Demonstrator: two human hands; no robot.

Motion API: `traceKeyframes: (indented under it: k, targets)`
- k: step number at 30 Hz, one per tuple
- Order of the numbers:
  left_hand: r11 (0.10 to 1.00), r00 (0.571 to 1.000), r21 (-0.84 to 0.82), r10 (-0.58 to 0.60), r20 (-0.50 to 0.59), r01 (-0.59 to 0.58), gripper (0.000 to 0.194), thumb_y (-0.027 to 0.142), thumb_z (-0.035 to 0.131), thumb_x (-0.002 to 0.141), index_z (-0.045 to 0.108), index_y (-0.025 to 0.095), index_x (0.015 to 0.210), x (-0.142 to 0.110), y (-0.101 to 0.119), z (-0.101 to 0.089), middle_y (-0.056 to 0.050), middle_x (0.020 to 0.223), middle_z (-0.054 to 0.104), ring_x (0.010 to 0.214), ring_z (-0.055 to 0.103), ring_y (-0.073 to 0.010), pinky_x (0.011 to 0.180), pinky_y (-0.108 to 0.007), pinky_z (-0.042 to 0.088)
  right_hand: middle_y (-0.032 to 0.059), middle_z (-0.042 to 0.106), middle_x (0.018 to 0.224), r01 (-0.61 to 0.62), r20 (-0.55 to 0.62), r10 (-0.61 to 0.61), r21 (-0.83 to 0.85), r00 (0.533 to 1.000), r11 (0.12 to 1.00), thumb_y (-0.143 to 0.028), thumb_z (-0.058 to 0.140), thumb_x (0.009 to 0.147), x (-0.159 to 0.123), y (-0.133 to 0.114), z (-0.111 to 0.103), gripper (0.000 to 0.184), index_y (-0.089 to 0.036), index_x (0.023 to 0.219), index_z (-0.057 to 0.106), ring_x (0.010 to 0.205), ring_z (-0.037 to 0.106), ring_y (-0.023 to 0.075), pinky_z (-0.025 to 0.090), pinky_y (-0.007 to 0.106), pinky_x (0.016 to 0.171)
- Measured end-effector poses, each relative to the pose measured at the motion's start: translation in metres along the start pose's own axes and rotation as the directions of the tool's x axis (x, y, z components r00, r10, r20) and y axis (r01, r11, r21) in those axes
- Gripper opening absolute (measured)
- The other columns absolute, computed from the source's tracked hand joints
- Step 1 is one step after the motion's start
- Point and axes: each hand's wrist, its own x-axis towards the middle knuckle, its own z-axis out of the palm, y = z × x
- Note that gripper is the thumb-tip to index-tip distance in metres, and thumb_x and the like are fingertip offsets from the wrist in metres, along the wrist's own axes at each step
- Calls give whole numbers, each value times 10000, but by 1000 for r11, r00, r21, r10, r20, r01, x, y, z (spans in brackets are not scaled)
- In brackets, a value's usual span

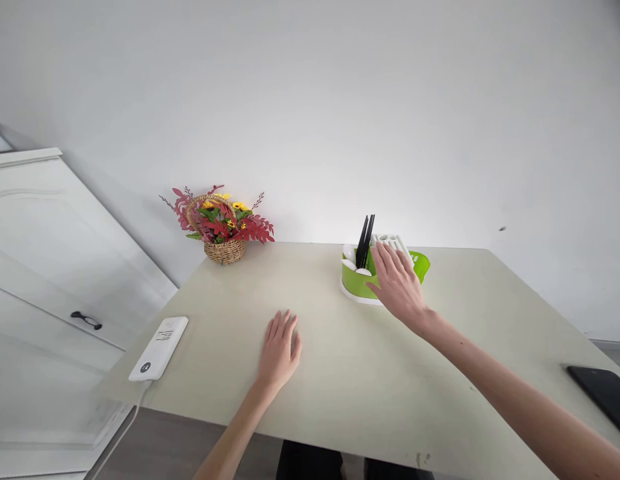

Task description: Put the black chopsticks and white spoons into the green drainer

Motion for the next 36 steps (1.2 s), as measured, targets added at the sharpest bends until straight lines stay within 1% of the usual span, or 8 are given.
traceKeyframes:
  k: [4,8,17,24,27,30,33,36]
  targets:
    - [1000,1000,-3,-1,1,1,448,306,413,1081,501,243,1516,-1,-1,0,-88,1615,522,1557,398,-323,1248,-579,403,238,355,1690,0,-9,0,-23,1000,1000,-309,466,1037,-4,10,3,828,-71,1703,34,1572,344,379,275,563,1291]
    - [1000,1000,-7,5,-7,-5,454,308,410,1080,498,253,1522,-1,-1,0,-83,1615,521,1555,401,-326,1243,-586,407,230,348,1696,-7,-3,7,-34,1000,999,-320,466,1038,-10,27,5,833,-61,1703,35,1582,325,368,269,560,1296]
    - [1000,1000,-8,-8,13,8,452,307,412,1078,512,239,1514,0,3,-2,-94,1612,524,1557,400,-321,1254,-578,397,224,357,1694,-35,21,36,-49,999,998,-383,386,1059,-27,80,2,768,-68,1701,103,1590,301,359,268,564,1286]
    - [1000,1000,-10,-11,10,11,452,303,409,1078,512,239,1514,0,5,-3,-93,1611,525,1556,402,-320,1251,-583,401,227,409,1664,-53,35,54,-25,998,998,-506,339,1064,-42,122,-1,754,-88,1682,224,1560,347,376,260,561,1283]
    - [1000,1000,-9,-13,13,14,438,303,413,1079,522,238,1499,0,5,-4,-89,1609,528,1555,403,-316,1253,-573,403,240,462,1625,-90,25,90,14,996,996,-538,281,1084,-47,137,-5,706,-114,1645,352,1544,378,379,266,530,1270]
    - [1000,1000,-5,-14,10,14,432,301,413,1080,525,232,1491,0,4,-4,-86,1606,532,1551,410,-320,1251,-571,403,268,513,1574,-118,10,118,47,993,992,-593,264,1083,-53,153,-8,724,-119,1597,451,1522,410,398,279,528,1246]
    - [1000,1000,-4,-11,10,11,432,300,410,1081,524,227,1492,1,4,-4,-88,1602,536,1551,409,-322,1250,-570,402,281,531,1551,-117,11,116,48,993,992,-664,284,1059,-59,169,-11,792,-114,1608,434,1512,423,410,282,544,1240]
    - [1000,1000,-9,-10,8,10,434,299,407,1082,524,230,1494,1,3,-4,-91,1599,539,1552,407,-318,1249,-573,401,265,543,1546,-136,24,135,24,991,990,-678,330,1048,-64,184,-13,791,-139,1619,419,1518,424,390,299,530,1234]
